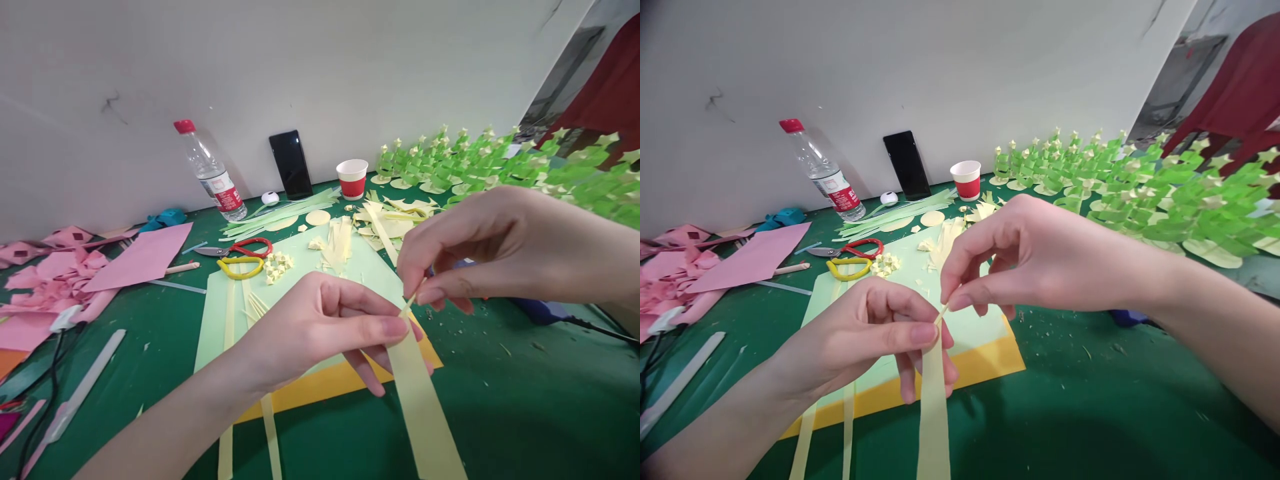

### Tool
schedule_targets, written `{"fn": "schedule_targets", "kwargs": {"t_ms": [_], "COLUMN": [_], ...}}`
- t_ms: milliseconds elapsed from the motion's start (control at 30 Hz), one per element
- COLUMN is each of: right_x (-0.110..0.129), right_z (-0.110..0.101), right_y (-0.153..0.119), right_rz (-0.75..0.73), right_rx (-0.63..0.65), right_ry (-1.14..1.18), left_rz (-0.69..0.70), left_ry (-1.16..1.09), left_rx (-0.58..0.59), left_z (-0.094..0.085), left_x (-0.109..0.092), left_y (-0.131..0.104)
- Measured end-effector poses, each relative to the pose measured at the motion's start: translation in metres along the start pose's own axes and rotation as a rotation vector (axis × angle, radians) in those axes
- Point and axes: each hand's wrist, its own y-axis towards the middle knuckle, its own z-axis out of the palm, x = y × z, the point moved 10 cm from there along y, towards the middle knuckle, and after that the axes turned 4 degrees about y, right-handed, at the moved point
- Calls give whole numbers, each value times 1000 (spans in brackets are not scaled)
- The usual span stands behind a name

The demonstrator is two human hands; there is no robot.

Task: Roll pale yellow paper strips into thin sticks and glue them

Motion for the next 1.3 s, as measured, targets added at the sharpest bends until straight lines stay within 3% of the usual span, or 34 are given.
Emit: {"fn": "schedule_targets", "kwargs": {"t_ms": [300, 567, 833, 967, 1300], "right_x": [-2, -1, -6, -7, 0], "right_z": [2, -3, 1, 1, 11], "right_y": [-1, 0, 2, 2, 5], "right_rz": [55, -1, 16, 21, -8], "right_rx": [38, 19, 21, -23, 2], "right_ry": [-107, 14, 130, 173, 211], "left_rz": [-80, 19, -62, -59, -32], "left_ry": [10, -56, -108, -167, -199], "left_rx": [-94, 96, -36, -39, -40], "left_z": [-10, 11, 0, 4, 4], "left_x": [9, 0, 8, 9, 7], "left_y": [-2, -3, 2, 2, 3]}}
